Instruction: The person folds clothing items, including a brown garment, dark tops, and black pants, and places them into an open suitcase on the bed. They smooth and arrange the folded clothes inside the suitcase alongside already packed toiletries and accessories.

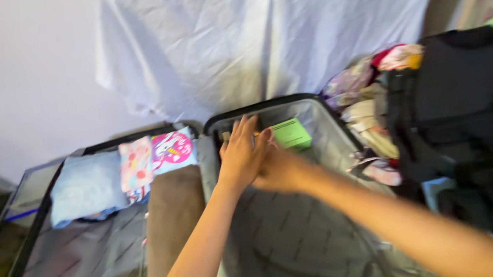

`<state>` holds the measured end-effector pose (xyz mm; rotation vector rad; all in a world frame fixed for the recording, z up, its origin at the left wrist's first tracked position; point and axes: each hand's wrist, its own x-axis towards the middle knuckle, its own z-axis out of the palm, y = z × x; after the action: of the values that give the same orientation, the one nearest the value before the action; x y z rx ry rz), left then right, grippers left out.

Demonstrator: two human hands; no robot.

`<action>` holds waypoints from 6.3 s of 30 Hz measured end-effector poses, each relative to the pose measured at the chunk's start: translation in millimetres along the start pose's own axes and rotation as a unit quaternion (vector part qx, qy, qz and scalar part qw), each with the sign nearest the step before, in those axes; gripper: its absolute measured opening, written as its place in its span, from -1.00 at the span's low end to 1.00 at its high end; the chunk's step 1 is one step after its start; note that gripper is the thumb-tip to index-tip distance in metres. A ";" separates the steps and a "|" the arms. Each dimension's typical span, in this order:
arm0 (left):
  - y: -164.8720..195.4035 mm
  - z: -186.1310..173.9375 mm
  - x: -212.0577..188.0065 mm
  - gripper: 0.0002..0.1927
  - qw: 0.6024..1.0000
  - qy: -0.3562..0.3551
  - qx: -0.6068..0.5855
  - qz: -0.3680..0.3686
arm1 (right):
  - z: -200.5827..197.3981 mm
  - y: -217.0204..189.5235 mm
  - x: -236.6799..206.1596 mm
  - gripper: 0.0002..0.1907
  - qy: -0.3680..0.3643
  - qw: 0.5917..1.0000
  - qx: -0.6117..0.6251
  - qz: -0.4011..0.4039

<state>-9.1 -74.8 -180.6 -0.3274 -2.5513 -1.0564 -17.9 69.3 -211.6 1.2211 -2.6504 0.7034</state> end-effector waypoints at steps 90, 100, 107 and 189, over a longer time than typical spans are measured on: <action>-91.6 78.2 -76.5 -0.60 0.836 0.008 -0.337 -0.432 | 20.9 -27.3 -146.7 -0.31 -0.090 0.893 -0.017 0.440; -64.0 75.9 -62.2 -0.46 0.768 0.063 -0.466 -0.435 | 59.2 51.6 -142.9 -0.58 -0.154 0.897 0.017 0.414; -64.2 41.7 -65.1 -0.54 0.697 0.062 -0.564 -0.438 | 35.2 97.2 -175.0 0.03 0.012 0.805 0.494 0.328; 38.5 -46.6 -51.2 -0.69 0.856 -0.329 -0.386 -0.102 | -109.0 53.2 -60.2 -0.70 0.110 0.771 0.557 0.288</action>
<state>61.7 -85.3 -146.6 -0.7365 -2.5808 -2.3950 -25.2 191.3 -153.3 0.2499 -2.2794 2.5480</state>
